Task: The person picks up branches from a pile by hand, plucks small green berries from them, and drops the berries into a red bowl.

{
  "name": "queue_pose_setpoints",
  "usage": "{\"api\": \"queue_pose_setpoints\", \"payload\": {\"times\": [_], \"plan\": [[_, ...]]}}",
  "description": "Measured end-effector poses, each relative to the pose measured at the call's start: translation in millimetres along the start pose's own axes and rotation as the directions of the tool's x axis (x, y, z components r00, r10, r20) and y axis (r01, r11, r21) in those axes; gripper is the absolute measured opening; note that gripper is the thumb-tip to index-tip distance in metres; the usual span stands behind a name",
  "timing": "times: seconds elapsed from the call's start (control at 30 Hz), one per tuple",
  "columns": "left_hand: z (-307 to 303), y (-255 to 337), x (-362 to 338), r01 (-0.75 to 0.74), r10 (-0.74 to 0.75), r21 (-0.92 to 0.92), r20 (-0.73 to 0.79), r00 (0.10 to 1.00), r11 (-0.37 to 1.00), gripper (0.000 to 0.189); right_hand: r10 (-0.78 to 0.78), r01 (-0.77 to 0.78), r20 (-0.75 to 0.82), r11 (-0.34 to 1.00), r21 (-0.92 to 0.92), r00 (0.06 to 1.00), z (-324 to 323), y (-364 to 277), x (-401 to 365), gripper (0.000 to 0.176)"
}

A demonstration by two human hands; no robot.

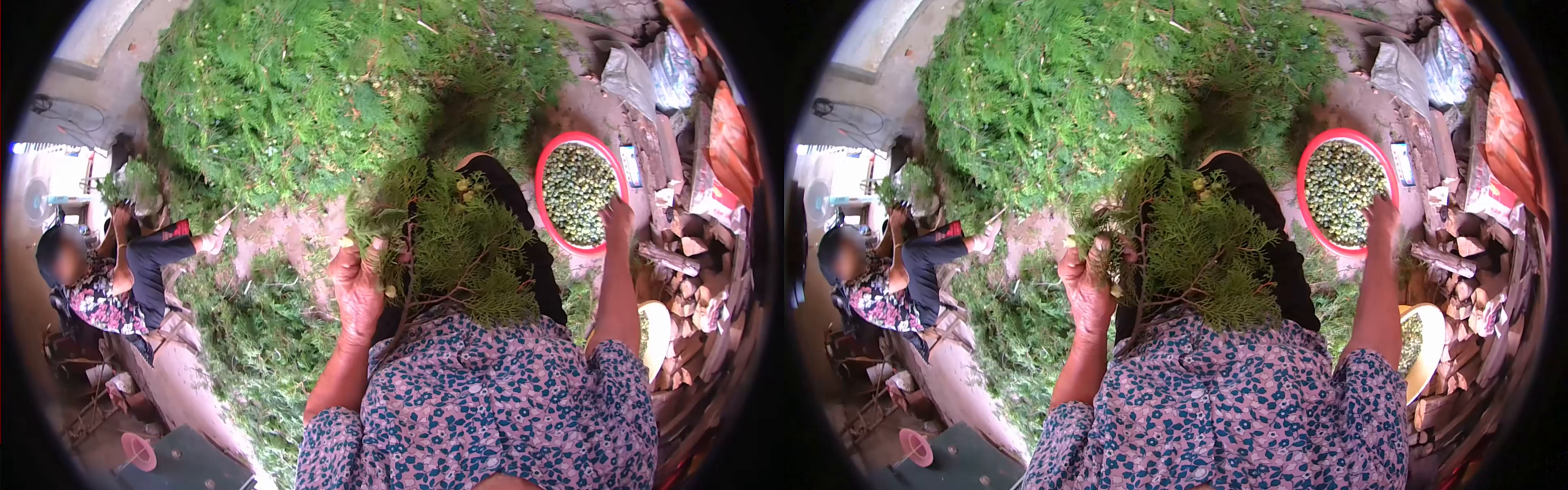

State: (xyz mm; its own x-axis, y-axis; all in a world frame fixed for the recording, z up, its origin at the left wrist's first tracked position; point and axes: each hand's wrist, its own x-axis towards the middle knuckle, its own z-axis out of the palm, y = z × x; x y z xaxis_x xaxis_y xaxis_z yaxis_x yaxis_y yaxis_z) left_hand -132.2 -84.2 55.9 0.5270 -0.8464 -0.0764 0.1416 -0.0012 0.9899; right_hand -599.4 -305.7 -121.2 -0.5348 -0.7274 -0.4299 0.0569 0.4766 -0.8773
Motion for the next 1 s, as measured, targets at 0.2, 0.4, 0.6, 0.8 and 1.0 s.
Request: {"api": "queue_pose_setpoints", "payload": {"times": [0.2, 0.4, 0.6, 0.8, 1.0], "plan": [[28.3, 16.7, 17.2, -0.551, 0.422, 0.687, 0.373, 0.826, 0.473, 0.047, -0.486, 0.481, 0.573, 0.859, 0.176, 0.659, 115.4, -130.0, -229.2, 0.017], [38.8, 27.3, 15.9, -0.653, 0.403, 0.725, 0.543, 0.737, 0.218, 0.047, -0.758, 0.8, 0.651, 0.377, 0.466, -0.022, 155.3, -136.8, -340.1, 0.019], [35.0, 21.5, 15.0, -0.639, 0.394, 0.723, 0.524, 0.755, 0.263, 0.027, -0.679, 0.672, 0.727, 0.588, 0.45, 0.107, 178.6, -102.8, -338.6, 0.019], [33.9, 32.9, 17.3, -0.051, 0.042, 0.258, 0.043, 0.998, 0.965, 0.021, -0.121, -0.372, 0.944, 0.898, 0.235, 0.306, 170.0, -124.3, -330.0, 0.011], [15.8, -3.6, 23.1, 0.218, -0.23, -0.487, 0.035, 0.973, 0.846, 0.03, -0.245, 0.441, 0.96, 0.882, 0.164, 0.133, 159.6, -118.5, -346.6, 0.018]]}}
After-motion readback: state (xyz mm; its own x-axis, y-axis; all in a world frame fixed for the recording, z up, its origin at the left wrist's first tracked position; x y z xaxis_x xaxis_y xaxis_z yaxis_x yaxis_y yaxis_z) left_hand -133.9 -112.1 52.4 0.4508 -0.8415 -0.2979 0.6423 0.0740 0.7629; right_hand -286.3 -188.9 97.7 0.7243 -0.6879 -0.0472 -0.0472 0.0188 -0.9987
